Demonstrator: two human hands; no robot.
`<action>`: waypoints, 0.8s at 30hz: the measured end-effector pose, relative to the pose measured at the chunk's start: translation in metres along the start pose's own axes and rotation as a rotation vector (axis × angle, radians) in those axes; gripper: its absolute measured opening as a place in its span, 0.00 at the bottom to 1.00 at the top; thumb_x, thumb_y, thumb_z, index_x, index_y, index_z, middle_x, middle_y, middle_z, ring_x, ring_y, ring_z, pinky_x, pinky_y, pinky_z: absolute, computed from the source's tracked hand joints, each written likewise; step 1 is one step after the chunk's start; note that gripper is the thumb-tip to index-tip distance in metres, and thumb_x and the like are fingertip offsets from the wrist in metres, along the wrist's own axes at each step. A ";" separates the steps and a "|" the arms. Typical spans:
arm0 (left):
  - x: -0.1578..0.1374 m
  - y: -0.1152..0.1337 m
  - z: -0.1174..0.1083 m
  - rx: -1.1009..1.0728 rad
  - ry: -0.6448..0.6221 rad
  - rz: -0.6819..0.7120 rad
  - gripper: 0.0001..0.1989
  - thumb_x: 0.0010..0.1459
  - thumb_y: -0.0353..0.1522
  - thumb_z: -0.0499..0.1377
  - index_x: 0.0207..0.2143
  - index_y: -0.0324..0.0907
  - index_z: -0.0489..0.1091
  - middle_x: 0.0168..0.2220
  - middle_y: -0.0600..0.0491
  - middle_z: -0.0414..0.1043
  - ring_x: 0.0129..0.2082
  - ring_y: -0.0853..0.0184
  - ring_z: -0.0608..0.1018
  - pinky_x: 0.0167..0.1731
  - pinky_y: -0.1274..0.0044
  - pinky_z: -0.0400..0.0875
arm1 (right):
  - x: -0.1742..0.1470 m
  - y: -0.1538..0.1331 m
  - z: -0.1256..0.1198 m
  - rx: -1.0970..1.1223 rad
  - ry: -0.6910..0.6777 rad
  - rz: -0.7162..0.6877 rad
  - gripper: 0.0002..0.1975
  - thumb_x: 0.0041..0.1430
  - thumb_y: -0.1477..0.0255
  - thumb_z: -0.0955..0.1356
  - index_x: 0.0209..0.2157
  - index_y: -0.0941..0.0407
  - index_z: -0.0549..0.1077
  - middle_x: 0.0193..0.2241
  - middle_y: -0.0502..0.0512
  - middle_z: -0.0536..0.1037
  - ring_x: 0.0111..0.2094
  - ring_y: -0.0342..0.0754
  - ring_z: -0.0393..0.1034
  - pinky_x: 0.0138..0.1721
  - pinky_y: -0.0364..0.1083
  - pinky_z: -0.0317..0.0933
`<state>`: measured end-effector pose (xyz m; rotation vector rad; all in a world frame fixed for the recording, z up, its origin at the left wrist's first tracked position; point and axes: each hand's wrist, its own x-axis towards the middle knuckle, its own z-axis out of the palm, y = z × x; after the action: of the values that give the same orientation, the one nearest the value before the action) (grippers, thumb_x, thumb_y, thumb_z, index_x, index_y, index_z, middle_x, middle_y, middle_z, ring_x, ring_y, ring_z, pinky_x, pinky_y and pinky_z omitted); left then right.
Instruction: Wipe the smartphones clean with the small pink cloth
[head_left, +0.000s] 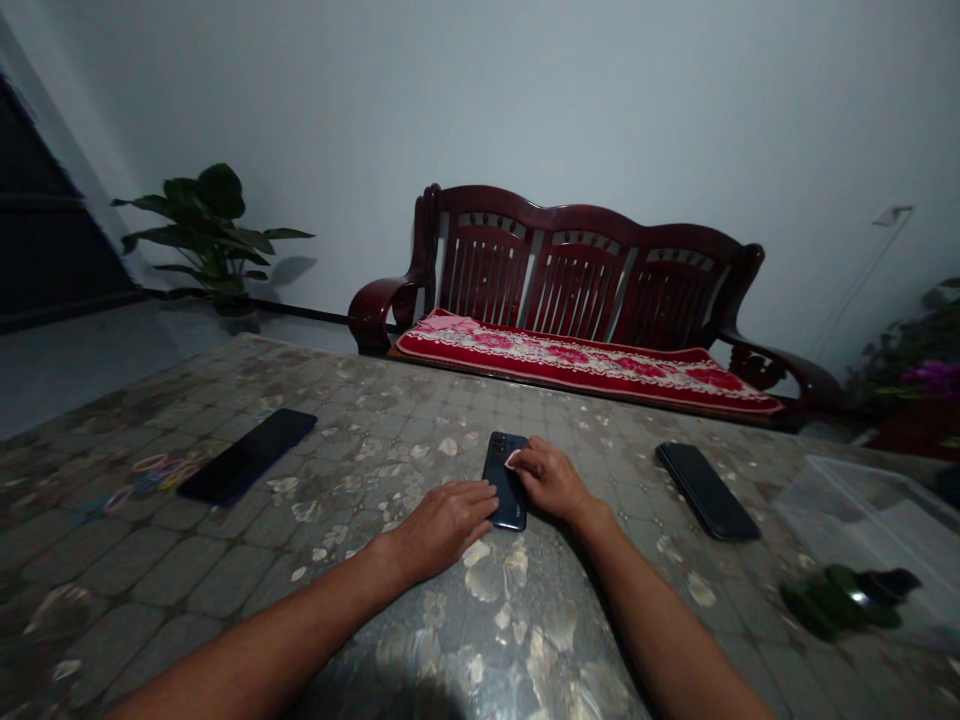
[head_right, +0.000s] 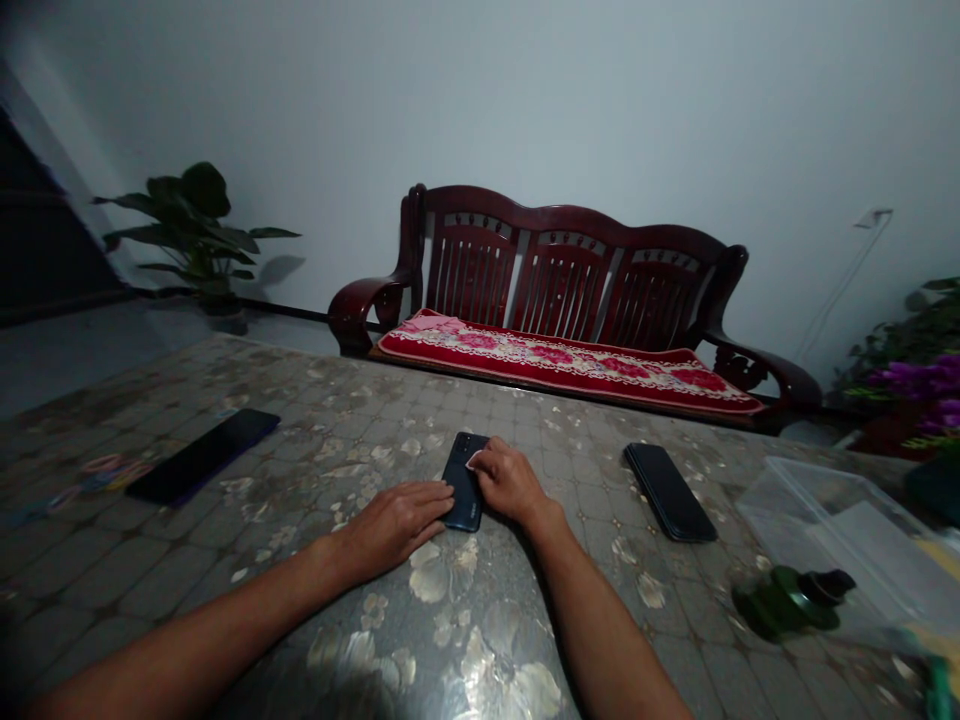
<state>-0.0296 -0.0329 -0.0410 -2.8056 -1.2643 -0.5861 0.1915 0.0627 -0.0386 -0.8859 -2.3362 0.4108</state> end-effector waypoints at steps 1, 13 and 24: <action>0.000 0.000 0.000 -0.001 0.002 -0.002 0.13 0.64 0.29 0.61 0.51 0.40 0.73 0.53 0.45 0.77 0.54 0.57 0.78 0.54 0.67 0.74 | -0.001 -0.002 0.000 0.011 -0.026 -0.030 0.13 0.57 0.84 0.67 0.37 0.54 0.80 0.33 0.52 0.73 0.35 0.45 0.71 0.38 0.42 0.63; 0.000 -0.001 0.001 -0.021 -0.010 -0.008 0.14 0.64 0.29 0.61 0.52 0.40 0.73 0.54 0.45 0.77 0.55 0.56 0.78 0.55 0.65 0.73 | -0.004 0.001 0.001 0.015 0.038 -0.001 0.13 0.58 0.84 0.67 0.37 0.55 0.80 0.32 0.53 0.73 0.34 0.45 0.71 0.37 0.43 0.63; 0.000 0.001 0.001 0.003 -0.029 -0.036 0.14 0.65 0.29 0.60 0.53 0.41 0.73 0.55 0.45 0.77 0.56 0.58 0.77 0.56 0.67 0.72 | -0.002 -0.001 0.004 0.052 0.097 0.057 0.11 0.60 0.81 0.68 0.37 0.54 0.81 0.31 0.52 0.73 0.35 0.45 0.71 0.39 0.43 0.64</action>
<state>-0.0287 -0.0330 -0.0416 -2.8048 -1.3216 -0.5457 0.1902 0.0604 -0.0421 -0.9280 -2.2063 0.4402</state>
